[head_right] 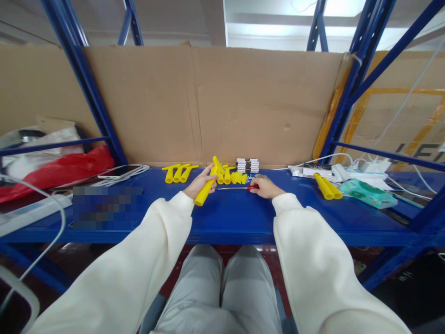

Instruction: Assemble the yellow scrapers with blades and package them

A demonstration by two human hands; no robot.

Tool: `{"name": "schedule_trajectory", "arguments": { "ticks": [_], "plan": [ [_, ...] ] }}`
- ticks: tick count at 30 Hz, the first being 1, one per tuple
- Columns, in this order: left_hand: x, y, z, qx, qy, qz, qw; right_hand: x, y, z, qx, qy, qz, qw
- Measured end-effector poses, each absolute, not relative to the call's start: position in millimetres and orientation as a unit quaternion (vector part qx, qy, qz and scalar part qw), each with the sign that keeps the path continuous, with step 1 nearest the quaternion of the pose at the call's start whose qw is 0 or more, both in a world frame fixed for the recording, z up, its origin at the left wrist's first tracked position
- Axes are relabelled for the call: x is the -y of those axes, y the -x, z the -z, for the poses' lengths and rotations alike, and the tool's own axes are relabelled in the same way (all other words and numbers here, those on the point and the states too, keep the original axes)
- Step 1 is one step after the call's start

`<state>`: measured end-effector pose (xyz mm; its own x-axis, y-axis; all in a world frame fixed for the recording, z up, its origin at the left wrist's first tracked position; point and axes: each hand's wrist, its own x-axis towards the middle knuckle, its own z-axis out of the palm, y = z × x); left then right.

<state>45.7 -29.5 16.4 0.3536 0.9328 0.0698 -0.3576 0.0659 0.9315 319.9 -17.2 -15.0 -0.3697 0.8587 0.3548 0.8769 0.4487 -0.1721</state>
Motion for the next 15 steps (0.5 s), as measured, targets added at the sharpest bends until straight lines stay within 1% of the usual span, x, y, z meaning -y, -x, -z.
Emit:
{"name": "schedule_trajectory", "arguments": {
  "ticks": [3, 6, 10, 15],
  "plan": [
    [29.7, -45.1, -18.1, -0.303, -0.474, -0.494, 0.663, 19.5, -329.0, 10.2, 0.799, 0.55, 0.079, 0.229],
    [27.9, -44.3, -18.3, -0.301, -0.462, -0.507, 0.662, 23.0, -339.8, 3.9, 0.765, 0.57, 0.116, 0.276],
    [23.9, -43.6, -15.6, -0.291, -0.454, -0.516, 0.666, 26.0, -347.4, -0.3, 0.73, 0.574, 0.133, 0.347],
    [19.8, -42.2, -12.3, -0.276, -0.457, -0.479, 0.697, 25.4, -346.6, 0.4, 0.736, 0.547, 0.129, 0.376]
  ]
}}
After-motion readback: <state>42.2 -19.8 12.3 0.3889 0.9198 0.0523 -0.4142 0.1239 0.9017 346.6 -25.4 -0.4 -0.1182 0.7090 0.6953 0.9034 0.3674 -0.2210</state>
